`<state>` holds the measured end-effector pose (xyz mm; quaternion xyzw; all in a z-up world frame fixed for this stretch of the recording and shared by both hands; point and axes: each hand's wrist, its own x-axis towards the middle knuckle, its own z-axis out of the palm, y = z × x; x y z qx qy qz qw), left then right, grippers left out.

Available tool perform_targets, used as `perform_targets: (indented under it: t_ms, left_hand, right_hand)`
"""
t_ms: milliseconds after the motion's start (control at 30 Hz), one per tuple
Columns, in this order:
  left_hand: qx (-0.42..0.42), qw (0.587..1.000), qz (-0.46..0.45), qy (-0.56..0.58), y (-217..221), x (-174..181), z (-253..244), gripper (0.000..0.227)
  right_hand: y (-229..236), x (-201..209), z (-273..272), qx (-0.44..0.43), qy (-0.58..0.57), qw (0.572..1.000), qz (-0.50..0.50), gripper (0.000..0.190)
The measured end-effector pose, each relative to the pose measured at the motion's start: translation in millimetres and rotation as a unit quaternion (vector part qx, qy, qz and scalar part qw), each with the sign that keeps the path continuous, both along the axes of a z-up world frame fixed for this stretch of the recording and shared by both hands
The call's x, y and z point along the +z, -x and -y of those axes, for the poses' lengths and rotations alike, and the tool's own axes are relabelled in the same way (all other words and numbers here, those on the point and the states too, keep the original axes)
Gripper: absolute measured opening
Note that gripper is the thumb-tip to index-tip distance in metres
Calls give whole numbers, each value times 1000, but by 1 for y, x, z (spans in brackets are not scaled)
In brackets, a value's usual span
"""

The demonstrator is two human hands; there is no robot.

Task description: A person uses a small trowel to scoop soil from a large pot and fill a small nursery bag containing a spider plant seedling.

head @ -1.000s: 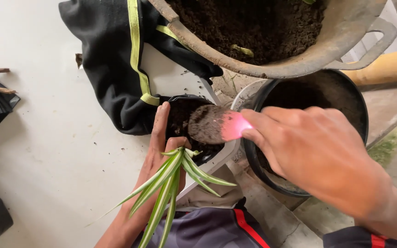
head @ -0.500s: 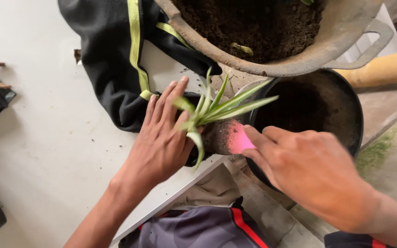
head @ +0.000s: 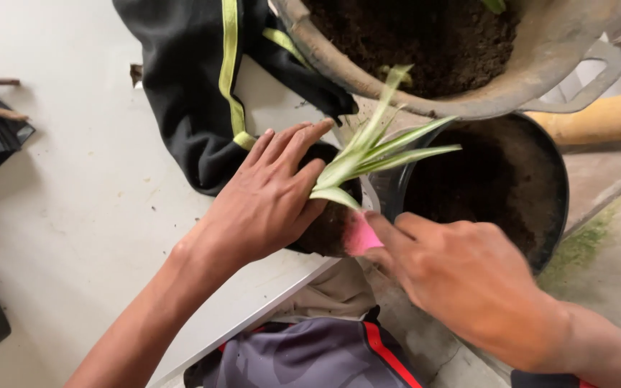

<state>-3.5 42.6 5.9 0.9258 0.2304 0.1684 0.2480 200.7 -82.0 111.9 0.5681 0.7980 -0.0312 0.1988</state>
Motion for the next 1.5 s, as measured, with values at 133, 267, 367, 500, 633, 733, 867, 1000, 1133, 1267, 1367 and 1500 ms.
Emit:
perform_targets:
  t_ms: [133, 267, 367, 500, 633, 733, 867, 1000, 1133, 1267, 1367, 1500]
  left_hand:
    - [-4, 1000, -14, 23, 1, 5, 0, 25]
    - [4, 1000, -14, 13, 0, 5, 4, 19]
    - [7, 1000, -20, 10, 0, 7, 6, 17]
    - [8, 1000, -8, 10, 1, 5, 7, 18]
    - [10, 1000, 13, 23, 2, 5, 7, 21]
    - [4, 998, 55, 36, 1, 4, 10, 17]
    - [10, 990, 115, 76, 1, 2, 12, 24]
    - [3, 984, 150, 97, -2, 4, 11, 7]
    - [12, 989, 127, 69, -2, 0, 12, 9]
    - [14, 989, 134, 67, -5, 5, 15, 10]
    - [12, 988, 140, 70, -4, -2, 17, 9]
    - [16, 984, 157, 78, -5, 3, 15, 7]
  right_hand:
    - [1, 5, -1, -16, -5, 1000, -15, 52]
    - [4, -7, -2, -18, 39, 999, -34, 33]
    - [-5, 24, -5, -18, 0, 1000, -8, 51]
    - [-8, 11, -18, -78, 37, 995, 45, 42]
    - [-11, 12, -37, -91, 19, 995, 25, 48]
    - [-13, 15, -41, -119, 49, 992, -9, 47]
    - [-14, 12, -32, -105, 65, 992, 31, 53]
    - [-16, 11, -16, -64, -10, 997, 37, 44]
    - [-13, 12, -8, -34, -43, 996, 72, 50]
    - [-13, 23, -2, -30, -53, 993, 99, 47]
    - [-1, 12, -22, -65, 99, 985, 126, 61]
    - [-4, 23, -25, -91, 67, 988, 108, 42]
